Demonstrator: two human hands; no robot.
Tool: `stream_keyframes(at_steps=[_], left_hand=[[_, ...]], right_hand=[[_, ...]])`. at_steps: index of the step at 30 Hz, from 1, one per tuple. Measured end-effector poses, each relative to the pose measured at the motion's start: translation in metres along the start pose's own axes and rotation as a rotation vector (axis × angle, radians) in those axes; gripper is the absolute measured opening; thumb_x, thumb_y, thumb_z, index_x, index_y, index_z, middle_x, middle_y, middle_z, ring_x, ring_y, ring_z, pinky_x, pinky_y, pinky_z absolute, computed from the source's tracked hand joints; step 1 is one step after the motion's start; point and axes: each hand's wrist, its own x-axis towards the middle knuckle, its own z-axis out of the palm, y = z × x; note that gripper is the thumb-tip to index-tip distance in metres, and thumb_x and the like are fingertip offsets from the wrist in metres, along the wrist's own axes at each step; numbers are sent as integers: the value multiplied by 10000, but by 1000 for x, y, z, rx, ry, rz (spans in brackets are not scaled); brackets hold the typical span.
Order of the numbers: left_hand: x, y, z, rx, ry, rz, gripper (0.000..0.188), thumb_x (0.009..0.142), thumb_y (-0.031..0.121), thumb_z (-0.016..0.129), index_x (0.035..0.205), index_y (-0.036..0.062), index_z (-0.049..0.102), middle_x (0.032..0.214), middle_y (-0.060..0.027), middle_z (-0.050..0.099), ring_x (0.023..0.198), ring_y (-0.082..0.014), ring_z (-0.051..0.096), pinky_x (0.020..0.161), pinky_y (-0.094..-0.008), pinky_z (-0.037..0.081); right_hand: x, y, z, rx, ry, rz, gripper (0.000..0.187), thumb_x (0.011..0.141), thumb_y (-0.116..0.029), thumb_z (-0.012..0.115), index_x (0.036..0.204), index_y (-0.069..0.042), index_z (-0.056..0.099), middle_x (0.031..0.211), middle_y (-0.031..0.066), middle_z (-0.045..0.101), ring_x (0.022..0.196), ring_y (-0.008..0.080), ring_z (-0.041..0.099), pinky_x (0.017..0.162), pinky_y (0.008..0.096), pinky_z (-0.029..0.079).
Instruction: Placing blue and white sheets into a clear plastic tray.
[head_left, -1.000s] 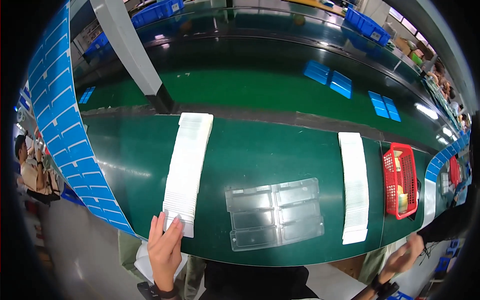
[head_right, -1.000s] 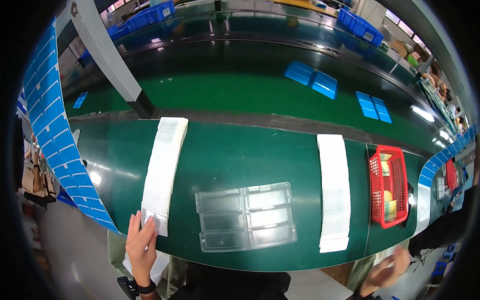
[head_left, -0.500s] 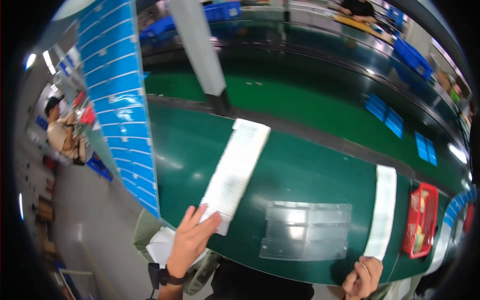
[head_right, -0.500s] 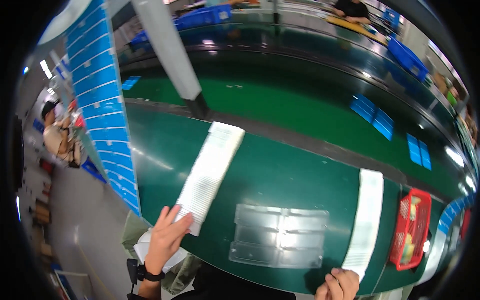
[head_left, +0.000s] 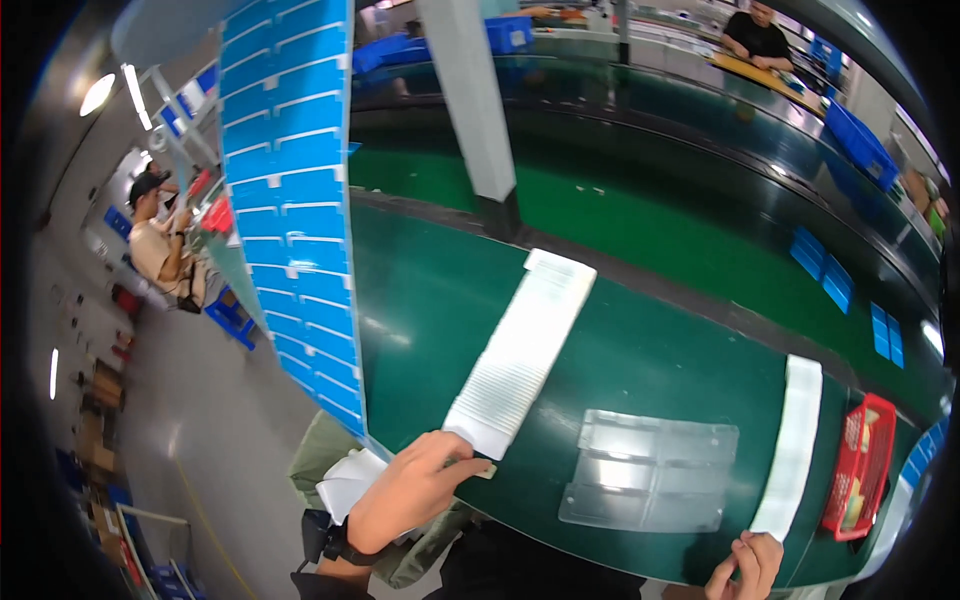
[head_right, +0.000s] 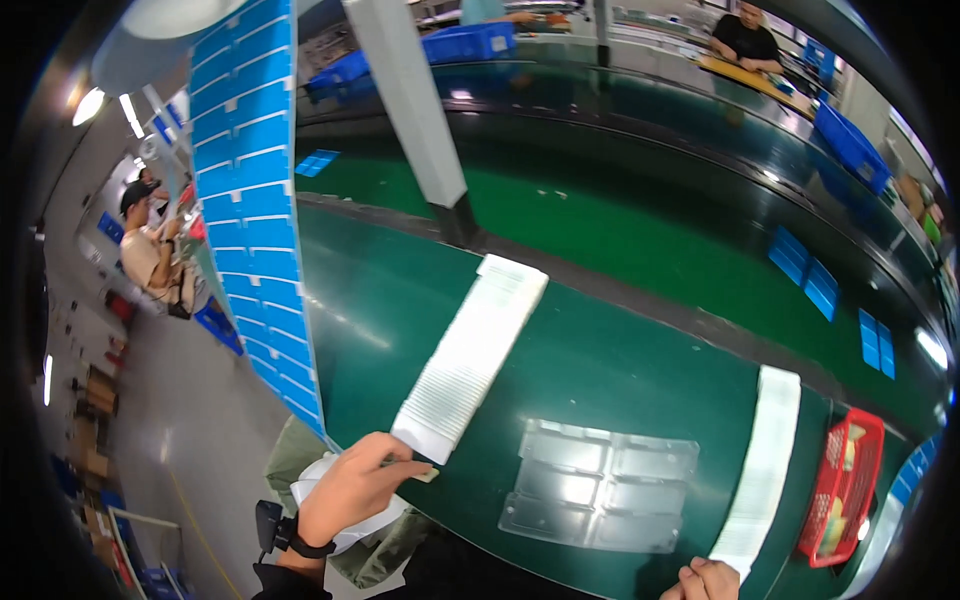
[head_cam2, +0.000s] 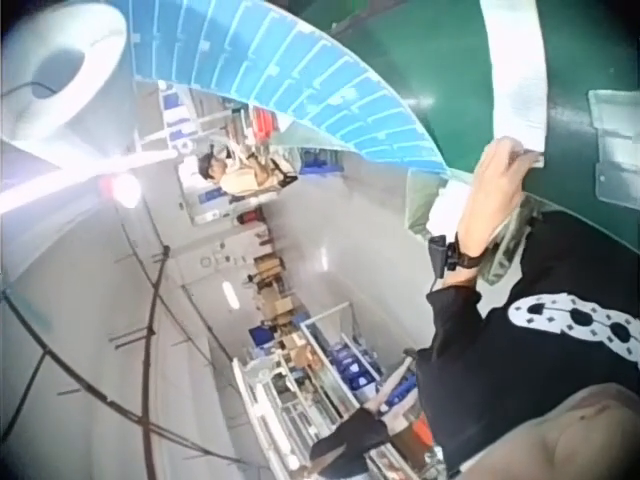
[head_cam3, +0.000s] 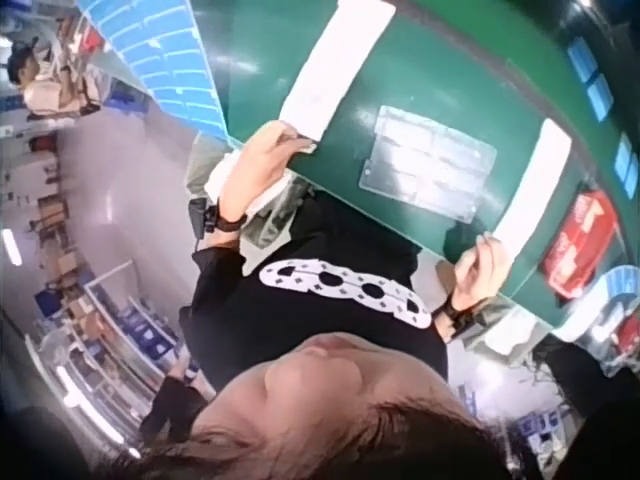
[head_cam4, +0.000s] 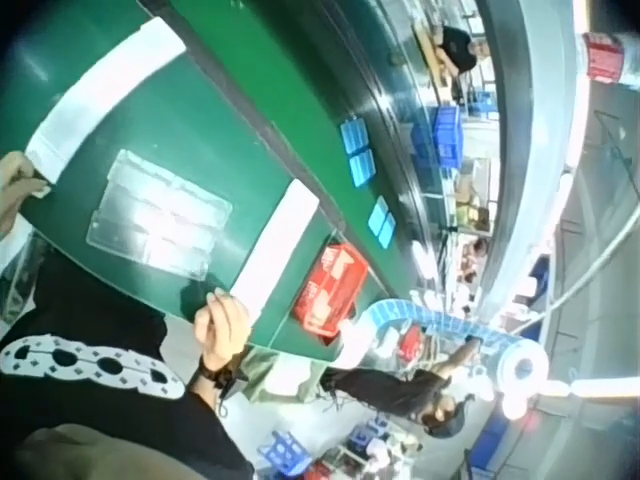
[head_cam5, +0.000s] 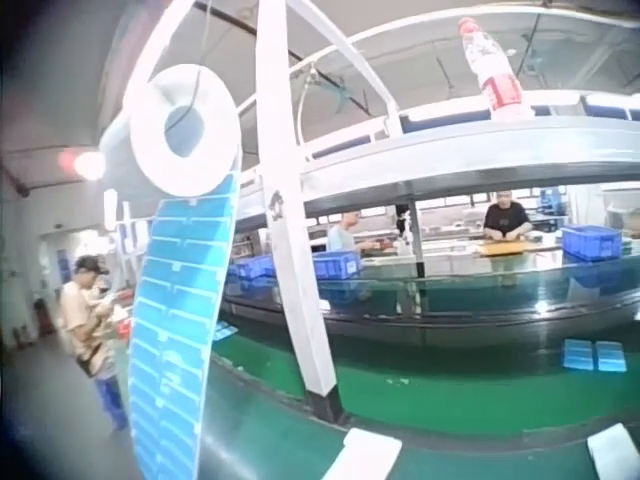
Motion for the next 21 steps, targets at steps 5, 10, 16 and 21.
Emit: stream_keyframes(at_steps=[5,10,16,21], left_hand=[[-5,14,25,-373,324,-197,290,879,-123,731,1127,-17,625,1112,-190,752,932,-270,750,785,-342,603],[4,25,47,-783,211,-568,503,920,-58,686,1378,-16,484,1050,-205,719,824,-283,742,671,-351,607],[19,62,53,-1086,-19,-704,457,919,-131,668,1351,-31,557,976,-132,734,661,-184,708,526,-286,558],[41,84,50,-1052,-154,-738,440,938,-91,671,1358,-27,558,974,-131,744,632,-169,699,511,-254,547]], right_hand=[[-2,28,-25,-113,-13,58,349,710,64,654,1053,33,714,943,177,715,834,371,697,740,431,561],[-2,43,-68,-205,-163,344,366,790,47,804,1143,-7,723,1107,128,734,952,341,715,809,416,582],[1,49,-83,-241,-344,396,403,813,-159,855,1188,-64,742,1160,74,707,1021,315,666,872,425,554],[-2,54,-74,-258,-458,360,419,807,-246,842,1209,-150,770,1233,56,680,1122,296,618,946,424,519]])
